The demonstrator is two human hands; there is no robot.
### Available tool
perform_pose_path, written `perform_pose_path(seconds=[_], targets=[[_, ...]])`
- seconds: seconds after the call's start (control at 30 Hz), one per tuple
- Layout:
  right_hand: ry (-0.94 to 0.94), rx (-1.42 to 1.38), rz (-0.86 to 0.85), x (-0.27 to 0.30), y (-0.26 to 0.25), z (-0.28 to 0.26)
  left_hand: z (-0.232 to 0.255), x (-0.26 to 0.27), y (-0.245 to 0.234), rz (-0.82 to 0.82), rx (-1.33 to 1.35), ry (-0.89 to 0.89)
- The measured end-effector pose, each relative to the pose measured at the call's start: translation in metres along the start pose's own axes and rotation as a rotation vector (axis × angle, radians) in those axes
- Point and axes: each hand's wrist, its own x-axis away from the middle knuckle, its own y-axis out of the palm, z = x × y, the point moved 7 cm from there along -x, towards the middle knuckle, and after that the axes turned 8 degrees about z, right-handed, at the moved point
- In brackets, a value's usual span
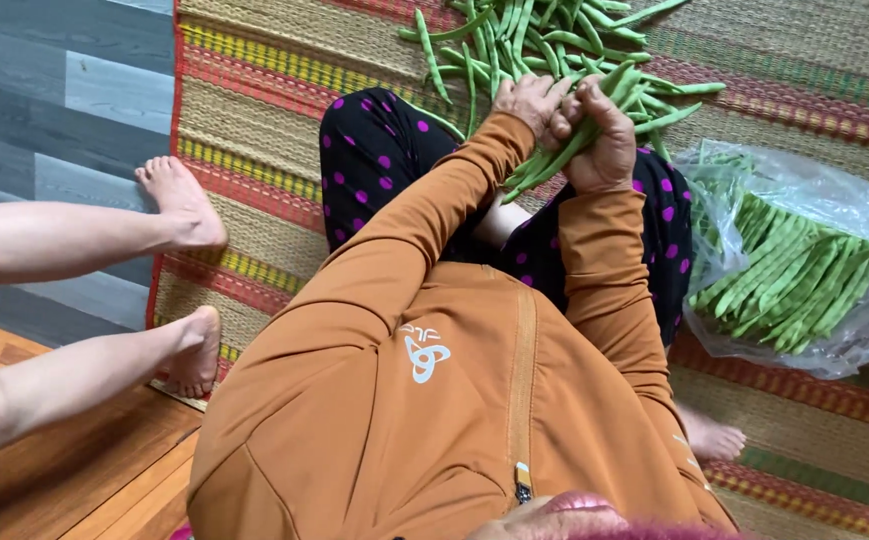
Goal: Sorting and placing green beans into plastic bags while sitting on a mat.
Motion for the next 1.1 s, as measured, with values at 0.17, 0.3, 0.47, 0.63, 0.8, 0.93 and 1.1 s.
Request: perform_pose_path(seconds=[0.17, 0.3, 0.47, 0.63, 0.8, 0.93, 1.1], targets=[[-0.027, 0.057, 0.052, -0.003, 0.010, 0.001, -0.044, -0.014, 0.011, -0.272, 0.030, -0.213], [0.014, 0.139, 0.176, -0.012, 0.000, 0.007, -0.082, 0.001, -0.018, -0.114, 0.751, -0.646], [-0.062, 0.189, 0.371, -0.020, -0.009, 0.009, -0.102, 0.023, -0.043, 0.068, 1.185, -0.805], [-0.190, 0.295, 0.453, -0.016, 0.001, 0.007, -0.086, 0.042, -0.089, 0.179, 1.348, -0.752], [-0.227, 0.409, 0.388, -0.015, 0.009, 0.014, -0.043, 0.059, -0.135, 0.197, 1.033, -0.473], [-0.300, 0.510, 0.413, -0.010, 0.004, 0.017, -0.018, 0.064, -0.155, 0.146, 0.798, -0.283], [-0.240, 0.465, 0.331, -0.012, -0.001, 0.022, -0.007, 0.072, -0.174, 0.159, 0.719, -0.096]])
